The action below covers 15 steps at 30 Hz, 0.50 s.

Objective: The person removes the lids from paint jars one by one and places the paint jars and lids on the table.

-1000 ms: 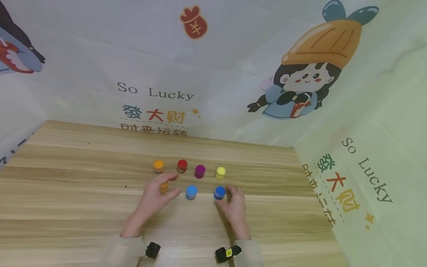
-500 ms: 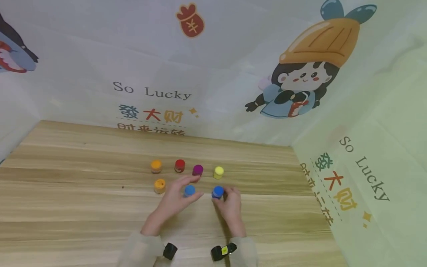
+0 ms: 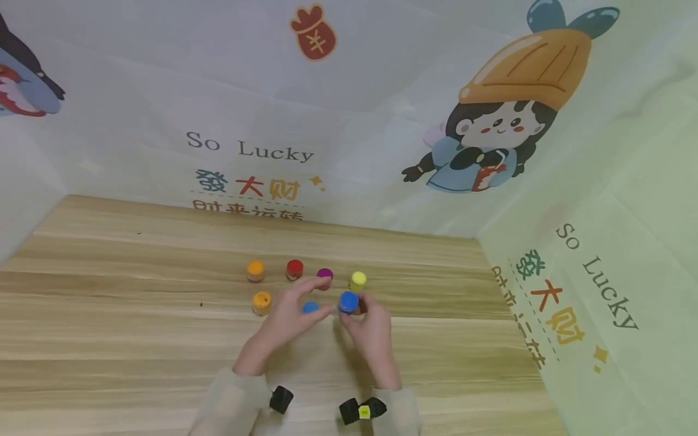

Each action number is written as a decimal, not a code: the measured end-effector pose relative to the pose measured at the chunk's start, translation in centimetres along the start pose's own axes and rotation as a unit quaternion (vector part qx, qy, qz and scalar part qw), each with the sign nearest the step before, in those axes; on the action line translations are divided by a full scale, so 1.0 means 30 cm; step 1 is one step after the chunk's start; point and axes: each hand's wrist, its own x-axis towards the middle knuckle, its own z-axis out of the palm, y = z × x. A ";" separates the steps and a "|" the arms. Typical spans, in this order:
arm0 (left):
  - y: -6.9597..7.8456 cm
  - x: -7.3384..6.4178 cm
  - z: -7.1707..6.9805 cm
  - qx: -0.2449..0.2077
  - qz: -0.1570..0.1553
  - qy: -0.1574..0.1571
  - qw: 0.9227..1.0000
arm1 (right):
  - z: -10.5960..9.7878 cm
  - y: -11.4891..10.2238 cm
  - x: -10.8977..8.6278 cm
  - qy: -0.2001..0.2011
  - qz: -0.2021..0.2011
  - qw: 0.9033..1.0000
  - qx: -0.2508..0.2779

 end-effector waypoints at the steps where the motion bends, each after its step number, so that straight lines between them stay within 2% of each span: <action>1: 0.005 0.007 -0.006 -0.003 0.004 0.000 1.000 | -0.008 -0.019 0.006 0.001 -0.010 1.000 0.004; 3: 0.014 0.022 -0.018 -0.011 0.015 0.003 1.000 | -0.024 -0.057 0.018 0.005 -0.031 0.999 0.013; 8: 0.050 0.054 -0.054 -0.023 0.036 0.014 0.999 | -0.065 -0.149 0.043 0.011 -0.051 0.998 0.045; 15: 0.107 0.076 -0.114 -0.033 0.016 0.017 0.999 | -0.100 -0.249 0.064 0.018 -0.065 0.995 0.071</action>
